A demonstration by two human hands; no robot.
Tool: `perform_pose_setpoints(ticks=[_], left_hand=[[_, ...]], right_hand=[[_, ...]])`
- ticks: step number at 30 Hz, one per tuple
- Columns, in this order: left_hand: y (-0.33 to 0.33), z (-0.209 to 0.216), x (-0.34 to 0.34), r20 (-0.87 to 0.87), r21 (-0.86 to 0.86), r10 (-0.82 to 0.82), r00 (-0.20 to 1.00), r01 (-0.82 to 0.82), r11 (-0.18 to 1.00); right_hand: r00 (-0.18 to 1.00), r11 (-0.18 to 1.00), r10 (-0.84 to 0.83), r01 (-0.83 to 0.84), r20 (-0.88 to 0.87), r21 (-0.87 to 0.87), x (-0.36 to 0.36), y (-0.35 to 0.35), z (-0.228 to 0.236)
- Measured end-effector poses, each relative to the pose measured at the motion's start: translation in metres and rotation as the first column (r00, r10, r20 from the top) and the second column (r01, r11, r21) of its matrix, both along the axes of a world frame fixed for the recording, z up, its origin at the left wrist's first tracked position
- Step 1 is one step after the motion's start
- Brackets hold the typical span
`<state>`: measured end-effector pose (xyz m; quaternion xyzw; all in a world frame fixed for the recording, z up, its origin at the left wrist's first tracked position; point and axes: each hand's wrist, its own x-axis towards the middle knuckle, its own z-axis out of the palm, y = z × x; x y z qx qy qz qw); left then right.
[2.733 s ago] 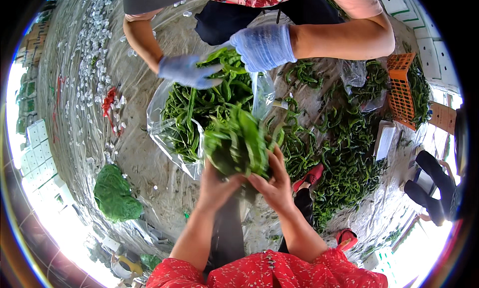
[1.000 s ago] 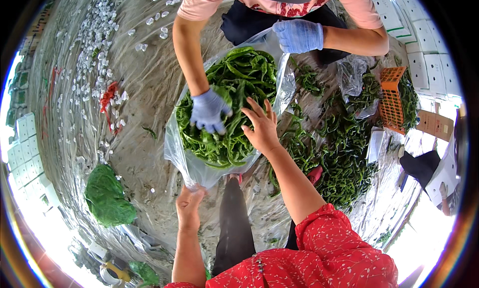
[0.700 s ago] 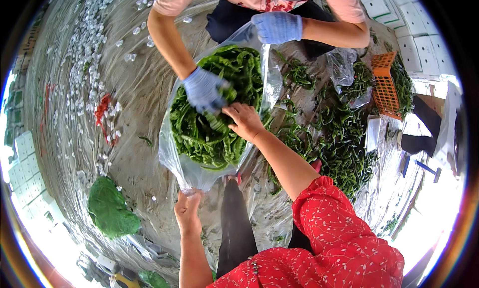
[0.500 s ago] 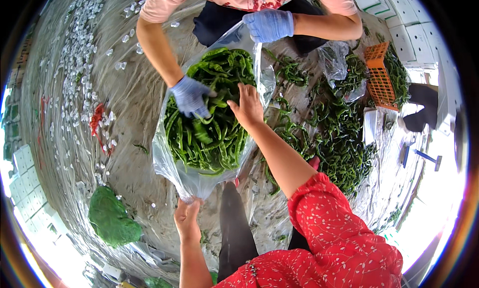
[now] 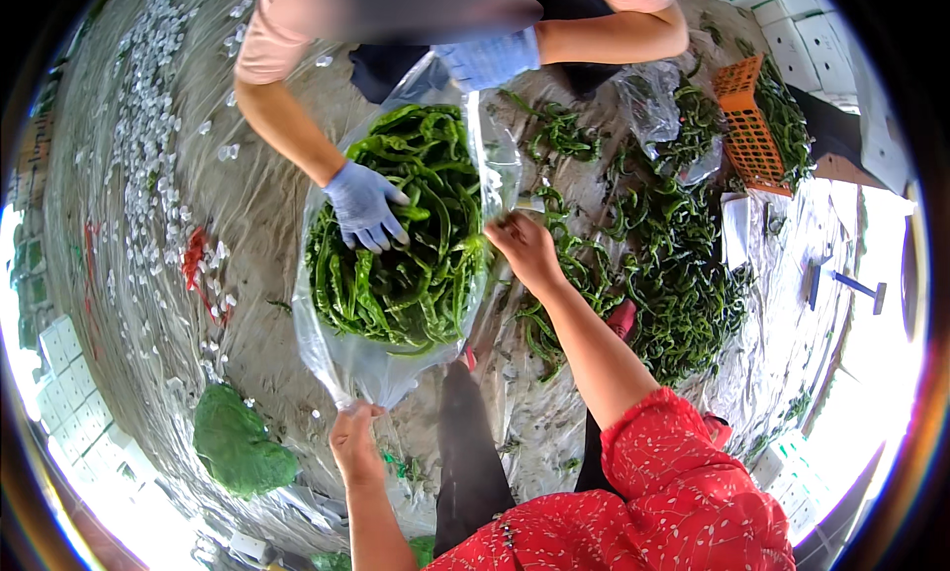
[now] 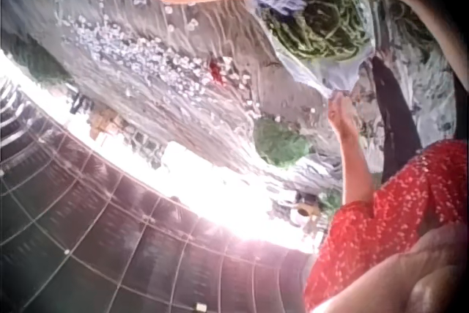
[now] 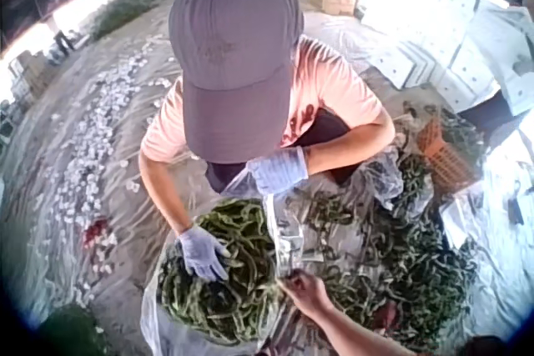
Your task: The person packs green chili peppers from a large pile on a tarp into plastic bags and then into white styrofoam boxes. They work alongside other people in a covered area, handling the peppers by hand and placing them into packaging materials.
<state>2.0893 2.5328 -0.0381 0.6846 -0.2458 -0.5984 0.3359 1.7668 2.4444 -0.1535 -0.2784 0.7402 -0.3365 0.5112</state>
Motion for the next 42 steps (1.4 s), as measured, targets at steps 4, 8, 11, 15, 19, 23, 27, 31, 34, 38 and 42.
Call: perform_pose_setpoints(ticks=[4,8,11,15,19,23,27,31,34,38,42], left_hand=[[-0.005,-0.004,-0.007,0.029,0.023,0.063,0.998,-0.064,0.998],[-0.008,-0.011,-0.017,0.086,0.028,-0.01,0.996,0.008,1.0],[-0.008,-0.008,-0.033,0.15,0.048,-0.06,0.987,0.053,0.997],[-0.001,-0.005,-0.031,0.281,0.12,-0.085,0.956,0.053,0.991],[-0.003,-0.008,-0.034,0.261,0.092,-0.147,0.954,0.127,0.988],[-0.009,-0.011,-0.035,0.331,0.069,-0.11,0.937,0.092,0.993],[-0.01,-0.013,-0.031,0.346,0.031,-0.058,0.936,0.051,0.998],[-0.022,0.019,-0.082,0.491,0.216,0.011,0.871,-0.133,0.967],[-0.007,-0.015,-0.014,0.396,0.157,-0.061,0.916,-0.002,0.988],[-0.02,0.002,-0.009,0.433,0.221,-0.153,0.888,0.06,0.973],[-0.016,0.015,-0.041,0.367,0.357,-0.293,0.883,0.157,0.921]], right_hand=[[0.883,0.94,-0.339,0.332,0.325,0.078,-0.046,0.077,-0.027],[0.787,0.889,-0.451,0.439,0.422,0.131,-0.057,0.081,-0.036],[0.72,0.851,-0.5,0.513,0.481,0.117,-0.076,0.086,-0.028],[0.719,0.849,-0.497,0.517,0.486,0.105,-0.109,0.1,-0.001],[0.815,0.922,-0.34,0.388,0.469,-0.007,-0.138,0.123,0.002],[0.801,0.961,-0.216,0.275,0.559,-0.022,-0.105,0.098,0.032],[0.667,0.982,-0.166,0.181,0.727,0.059,-0.042,0.053,0.035],[0.815,0.927,-0.342,0.21,0.468,0.312,-0.033,0.044,0.028],[0.604,0.799,-0.602,0.467,0.522,0.38,-0.051,0.1,-0.024],[0.299,0.496,-0.866,0.622,0.402,0.605,-0.148,0.165,-0.044],[0.302,0.446,-0.863,0.832,0.405,0.331,-0.291,0.193,-0.02]])
